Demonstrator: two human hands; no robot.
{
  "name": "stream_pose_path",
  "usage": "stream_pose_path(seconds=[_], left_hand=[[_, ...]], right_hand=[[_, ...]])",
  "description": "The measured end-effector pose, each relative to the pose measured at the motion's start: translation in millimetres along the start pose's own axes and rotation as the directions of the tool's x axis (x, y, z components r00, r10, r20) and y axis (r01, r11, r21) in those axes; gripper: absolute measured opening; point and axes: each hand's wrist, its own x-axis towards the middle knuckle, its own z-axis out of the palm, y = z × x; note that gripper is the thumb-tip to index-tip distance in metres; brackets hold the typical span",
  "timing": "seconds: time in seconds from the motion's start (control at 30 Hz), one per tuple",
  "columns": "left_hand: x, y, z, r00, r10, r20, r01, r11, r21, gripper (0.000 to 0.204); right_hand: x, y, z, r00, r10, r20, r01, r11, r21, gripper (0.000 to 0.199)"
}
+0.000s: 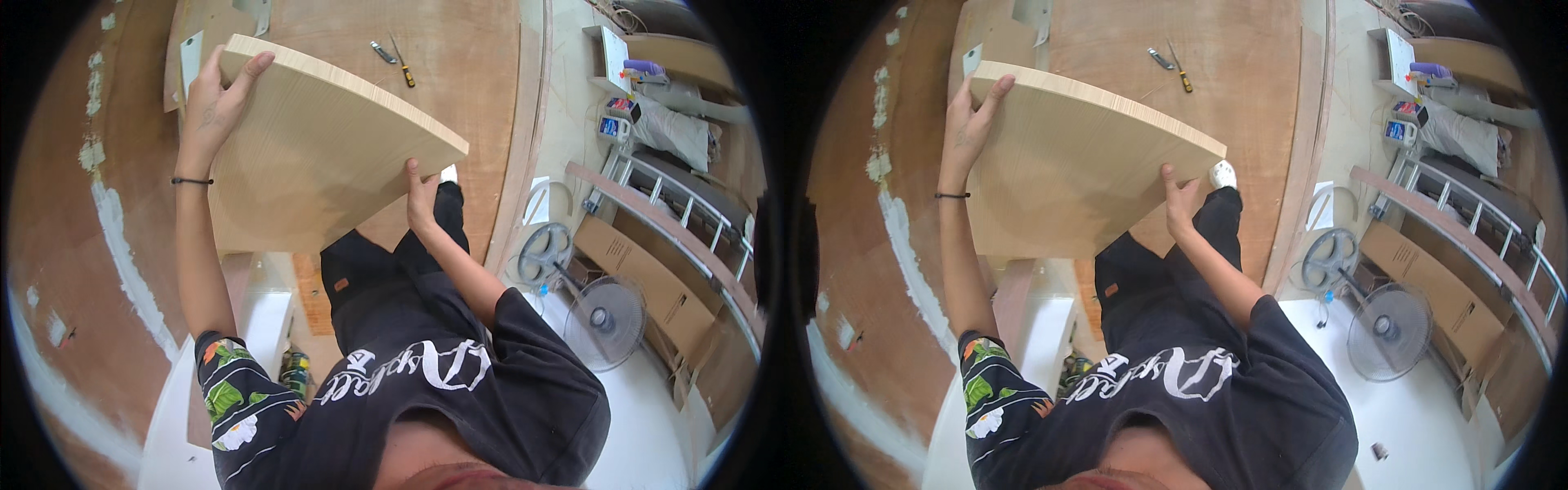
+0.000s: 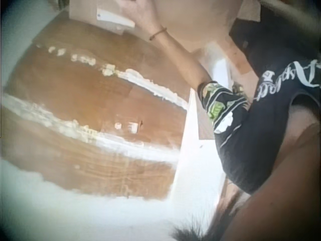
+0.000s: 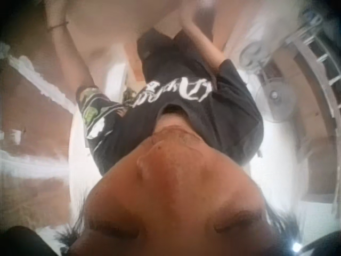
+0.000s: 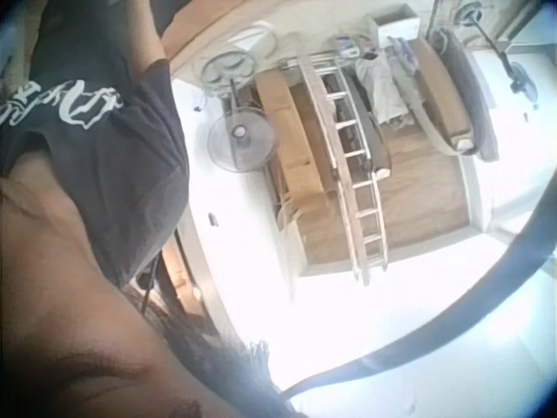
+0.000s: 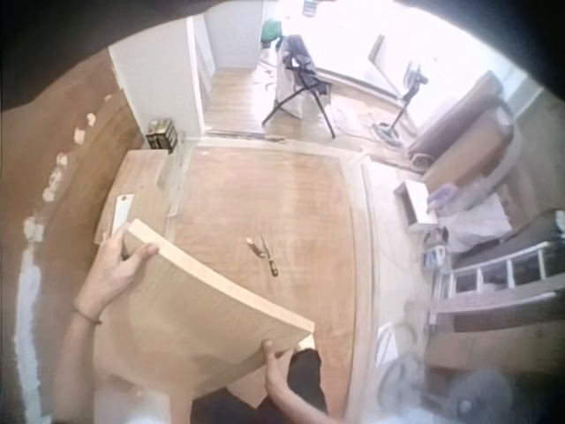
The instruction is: The person hammers a wooden panel into place, uses a hand plane to smooth its edge, and then files the edge with a metal file. The work is performed on the floor in a room with scattered tools and materials.
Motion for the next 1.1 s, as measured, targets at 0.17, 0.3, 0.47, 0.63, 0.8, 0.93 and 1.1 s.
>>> stream_pose_path(seconds=[0.17, 0.3, 0.47, 0.63, 0.8, 0.93, 1.1], left_hand=[[61.9, -30.1, 160.5, 0.975, -0.189, 0.113, 0.176, 0.978, 0.115, 0.078], [90.8, -92.8, 279.4, 0.906, -0.337, 0.255, 0.281, 0.931, 0.230, 0.087], [104.3, -213.2, 405.8, 0.849, -0.381, 0.367, 0.371, 0.923, 0.100, 0.092], [118.2, -333.1, 509.6, 0.821, -0.463, 0.333, 0.419, 0.886, 0.199, 0.096], [143.7, -424.7, 569.0, 0.703, -0.575, 0.419, 0.529, 0.816, 0.232, 0.116], [158.0, -470.3, 603.7, 0.701, -0.620, 0.353, 0.491, 0.779, 0.391, 0.119], [163.1, -492.9, 625.5, 0.723, -0.609, 0.327, 0.476, 0.782, 0.402, 0.122]], right_hand=[[107.6, 73.2, -80.6, 0.986, 0.148, 0.076, -0.147, 0.989, -0.013, 0.104], [167.3, 150.5, -124.1, 0.965, 0.263, 0.017, -0.263, 0.965, -0.025, 0.101], [236.0, 249.6, -164.3, 0.934, 0.357, 0.017, -0.354, 0.932, -0.076, 0.099], [301.3, 346.1, -185.7, 0.911, 0.412, 0.012, -0.404, 0.899, -0.167, 0.096], [351.4, 408.9, -189.8, 0.886, 0.461, 0.048, -0.448, 0.879, -0.166, 0.095], [376.5, 439.0, -190.8, 0.843, 0.526, 0.112, -0.516, 0.850, -0.102, 0.093], [390.9, 474.9, -194.5, 0.855, 0.512, 0.087, -0.503, 0.858, -0.104, 0.086]])
